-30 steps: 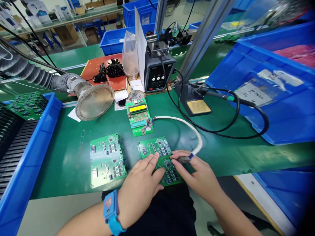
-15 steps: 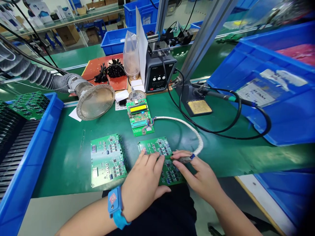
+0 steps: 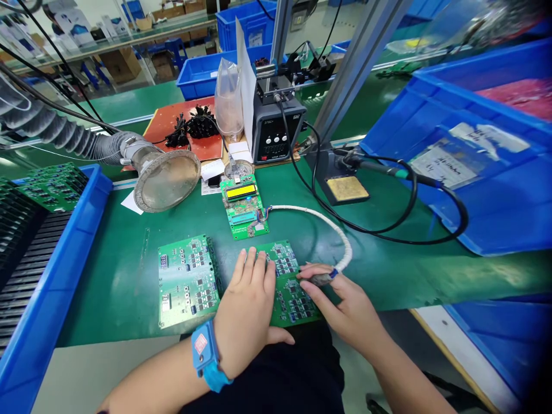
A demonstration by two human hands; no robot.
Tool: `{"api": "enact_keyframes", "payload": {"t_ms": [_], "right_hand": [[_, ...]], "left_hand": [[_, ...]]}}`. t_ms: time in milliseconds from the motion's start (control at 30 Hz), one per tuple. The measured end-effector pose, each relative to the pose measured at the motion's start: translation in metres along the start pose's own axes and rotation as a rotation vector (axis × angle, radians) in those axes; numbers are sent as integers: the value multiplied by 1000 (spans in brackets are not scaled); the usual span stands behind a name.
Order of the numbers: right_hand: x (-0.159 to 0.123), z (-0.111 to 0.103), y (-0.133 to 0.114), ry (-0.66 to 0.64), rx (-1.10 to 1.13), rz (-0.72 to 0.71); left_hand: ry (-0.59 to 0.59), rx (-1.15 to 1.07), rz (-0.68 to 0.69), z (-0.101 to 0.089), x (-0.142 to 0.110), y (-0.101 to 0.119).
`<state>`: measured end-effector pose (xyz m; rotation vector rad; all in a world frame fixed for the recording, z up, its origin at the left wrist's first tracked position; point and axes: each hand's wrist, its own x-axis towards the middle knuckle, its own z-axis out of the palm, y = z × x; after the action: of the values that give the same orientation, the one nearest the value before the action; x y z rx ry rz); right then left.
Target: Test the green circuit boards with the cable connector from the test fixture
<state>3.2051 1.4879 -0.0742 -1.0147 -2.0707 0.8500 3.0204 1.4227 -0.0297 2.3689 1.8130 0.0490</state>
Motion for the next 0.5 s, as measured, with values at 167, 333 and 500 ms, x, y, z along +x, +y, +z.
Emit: {"api": "enact_keyframes", "payload": {"t_ms": [167, 333, 500], "right_hand": [[-1, -1, -1, 5, 16, 5], [0, 1, -1, 10, 31, 21], [-1, 1, 0, 13, 41, 26]], "left_hand": [[-27, -11, -22, -1, 4, -3], [-53, 4, -33, 1, 4, -4], [-106, -17, -65, -1, 5, -4]]}}
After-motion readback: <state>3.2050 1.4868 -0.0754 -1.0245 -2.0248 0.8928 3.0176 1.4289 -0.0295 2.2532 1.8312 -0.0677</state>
